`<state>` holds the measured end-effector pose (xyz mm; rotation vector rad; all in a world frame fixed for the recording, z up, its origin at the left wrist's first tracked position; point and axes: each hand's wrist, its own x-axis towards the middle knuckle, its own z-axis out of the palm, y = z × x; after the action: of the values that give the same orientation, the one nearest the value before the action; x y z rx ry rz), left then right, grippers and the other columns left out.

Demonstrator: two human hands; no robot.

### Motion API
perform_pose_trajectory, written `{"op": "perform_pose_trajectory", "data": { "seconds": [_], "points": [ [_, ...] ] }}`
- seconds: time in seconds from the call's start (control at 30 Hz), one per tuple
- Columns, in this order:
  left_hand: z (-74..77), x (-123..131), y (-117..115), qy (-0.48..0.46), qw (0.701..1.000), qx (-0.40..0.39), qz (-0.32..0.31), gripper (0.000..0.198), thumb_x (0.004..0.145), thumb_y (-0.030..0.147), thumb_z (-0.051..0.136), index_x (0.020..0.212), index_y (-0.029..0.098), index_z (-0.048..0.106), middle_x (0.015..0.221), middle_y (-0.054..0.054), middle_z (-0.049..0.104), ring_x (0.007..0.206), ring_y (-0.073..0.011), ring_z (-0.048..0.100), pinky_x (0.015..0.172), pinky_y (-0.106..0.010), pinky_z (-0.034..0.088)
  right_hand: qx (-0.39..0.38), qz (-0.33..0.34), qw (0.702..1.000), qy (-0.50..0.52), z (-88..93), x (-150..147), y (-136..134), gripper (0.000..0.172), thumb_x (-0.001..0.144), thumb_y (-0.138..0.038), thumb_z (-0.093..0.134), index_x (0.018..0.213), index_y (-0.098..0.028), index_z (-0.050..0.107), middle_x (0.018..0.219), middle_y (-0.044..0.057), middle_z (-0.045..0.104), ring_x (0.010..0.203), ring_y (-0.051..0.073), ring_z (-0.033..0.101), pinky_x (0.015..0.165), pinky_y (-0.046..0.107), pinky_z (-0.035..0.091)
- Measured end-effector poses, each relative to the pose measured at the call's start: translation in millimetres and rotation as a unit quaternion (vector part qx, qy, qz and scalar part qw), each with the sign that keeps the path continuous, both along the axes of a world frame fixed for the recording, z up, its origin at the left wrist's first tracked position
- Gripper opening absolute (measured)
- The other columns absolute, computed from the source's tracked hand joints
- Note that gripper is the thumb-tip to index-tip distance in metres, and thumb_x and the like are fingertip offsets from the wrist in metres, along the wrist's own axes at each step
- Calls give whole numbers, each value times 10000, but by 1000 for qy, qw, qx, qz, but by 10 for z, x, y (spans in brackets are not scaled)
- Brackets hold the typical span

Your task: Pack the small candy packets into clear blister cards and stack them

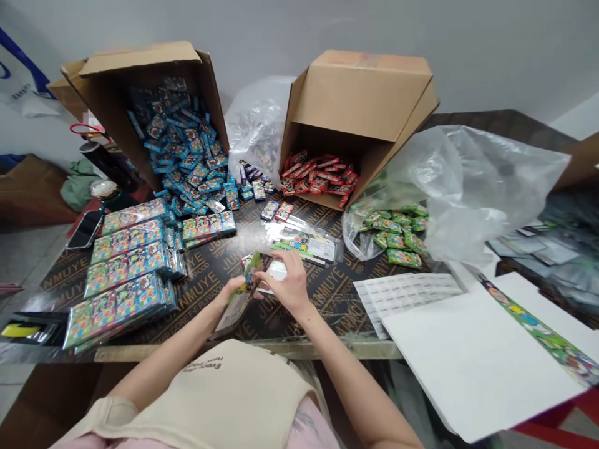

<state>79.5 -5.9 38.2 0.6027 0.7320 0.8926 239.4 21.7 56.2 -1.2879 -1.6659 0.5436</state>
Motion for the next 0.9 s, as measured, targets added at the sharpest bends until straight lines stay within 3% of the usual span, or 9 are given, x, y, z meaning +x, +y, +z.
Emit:
{"op": "perform_pose_trajectory", "data": {
  "seconds": [0.1,0.27,0.33,0.43,0.57,0.67,0.77,0.83,0.9],
  "points": [
    [-84,-101,-46,10,999,16,-29,659,672,499,656,1222,143,584,1050,-138,697,1031,-312,627,822,-385,492,-56,94,994,20,108,-15,50,438,682,-409,761,1045,-239,583,837,21,603,813,217,571,782,362,445],
    [-80,-222,-25,29,997,44,-63,715,618,445,704,1268,189,556,1149,-139,655,975,-268,633,821,-372,476,-43,119,992,1,207,-14,116,292,681,-434,757,721,-222,561,766,25,561,802,214,516,763,355,419],
    [-28,-262,-16,35,995,55,-72,734,603,447,710,1273,187,558,1121,-138,665,955,-263,634,810,-367,475,-55,177,983,-3,238,20,142,287,720,-442,723,684,-217,549,738,24,573,771,202,516,745,343,420],
    [74,-286,-32,61,994,71,-58,674,602,442,722,1203,156,617,976,-108,703,912,-260,637,783,-339,474,-93,272,957,-26,291,62,170,233,761,-431,691,832,-221,620,784,20,623,731,181,527,711,314,427],
    [162,-260,-74,82,994,55,-53,464,642,380,738,1033,133,694,861,-65,717,800,-215,644,785,-311,459,-146,332,930,-56,345,65,211,363,793,-420,662,1110,-248,627,863,13,660,627,142,520,636,280,435],
    [164,-276,-61,107,991,70,-34,388,685,362,716,997,133,702,890,-60,722,808,-211,643,809,-312,455,-153,294,943,-28,308,42,251,437,740,-421,712,1139,-258,638,871,17,667,669,160,554,694,315,468],
    [160,-358,-19,155,983,98,-4,353,753,393,644,975,124,700,891,-63,719,798,-210,633,783,-307,456,-115,139,981,64,184,4,261,582,646,-415,786,1181,-264,613,1039,52,647,972,238,581,892,401,451],
    [171,-415,-2,180,977,116,-8,358,794,418,590,956,117,695,857,-60,710,756,-197,616,746,-296,455,-151,89,974,145,75,-40,229,639,635,-434,787,1215,-263,580,1137,71,617,1080,253,558,920,414,448],
    [188,-443,-5,217,964,150,-28,363,813,440,559,915,115,687,820,-51,692,730,-182,589,715,-279,445,-248,135,934,217,-28,-103,170,609,660,-467,759,1196,-240,581,1088,73,641,1000,235,603,850,394,491]
  ]
}}
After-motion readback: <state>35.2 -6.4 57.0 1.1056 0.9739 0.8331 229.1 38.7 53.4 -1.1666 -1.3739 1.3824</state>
